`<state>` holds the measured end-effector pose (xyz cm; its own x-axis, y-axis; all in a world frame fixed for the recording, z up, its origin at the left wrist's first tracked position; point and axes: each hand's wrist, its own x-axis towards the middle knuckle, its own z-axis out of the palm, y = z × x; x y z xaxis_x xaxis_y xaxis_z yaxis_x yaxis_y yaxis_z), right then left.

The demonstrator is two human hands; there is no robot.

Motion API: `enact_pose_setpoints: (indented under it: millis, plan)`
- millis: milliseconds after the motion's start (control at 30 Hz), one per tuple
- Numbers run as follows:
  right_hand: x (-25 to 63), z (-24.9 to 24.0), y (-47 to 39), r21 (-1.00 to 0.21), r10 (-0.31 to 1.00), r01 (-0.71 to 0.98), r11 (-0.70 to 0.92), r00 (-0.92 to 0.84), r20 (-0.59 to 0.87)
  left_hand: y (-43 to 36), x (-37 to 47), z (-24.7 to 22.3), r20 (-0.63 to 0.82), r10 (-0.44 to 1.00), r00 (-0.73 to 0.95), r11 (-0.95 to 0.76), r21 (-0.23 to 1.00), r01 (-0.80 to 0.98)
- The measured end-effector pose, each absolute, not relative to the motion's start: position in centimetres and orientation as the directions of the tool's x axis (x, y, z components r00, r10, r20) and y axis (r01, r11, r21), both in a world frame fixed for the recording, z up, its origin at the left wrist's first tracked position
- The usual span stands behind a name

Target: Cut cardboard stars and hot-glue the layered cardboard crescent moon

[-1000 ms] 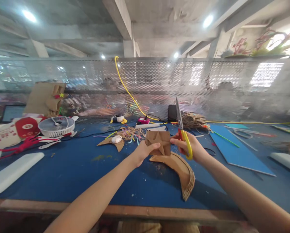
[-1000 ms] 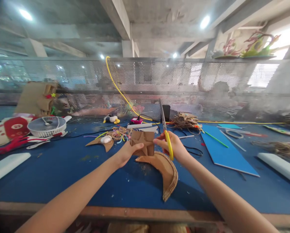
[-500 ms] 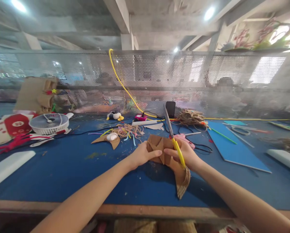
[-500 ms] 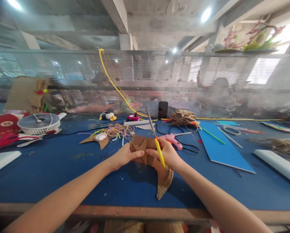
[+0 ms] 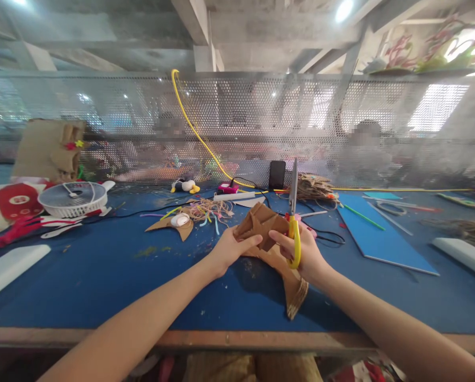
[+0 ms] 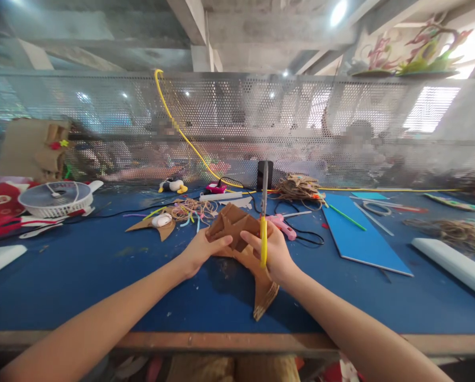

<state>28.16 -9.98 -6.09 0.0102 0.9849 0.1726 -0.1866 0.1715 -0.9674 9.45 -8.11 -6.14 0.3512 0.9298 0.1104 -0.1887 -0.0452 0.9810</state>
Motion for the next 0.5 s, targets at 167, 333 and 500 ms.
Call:
enact_pose_setpoints:
  millis: [167, 333, 500]
  plan:
    - [27.96, -6.23, -10.07, -0.97, 0.991, -0.205, 0.132, -0.002, 0.135, -8.2, 9.51, -5.89, 0.155, 0.921, 0.356, -0.083, 0.974, -0.21]
    - [27.89, -6.18, -9.92, -0.972, 0.99, -0.191, 0.137, 0.04, 0.132, -8.15, 9.12, -5.76, 0.135, 0.89, 0.436, -0.071, 0.984, -0.161]
    - [28.04, -6.39, -9.75, -0.97, 0.992, -0.204, 0.129, 0.037, 0.124, -8.16, 9.21, -5.89, 0.141, 0.891, 0.43, -0.082, 0.985, -0.154]
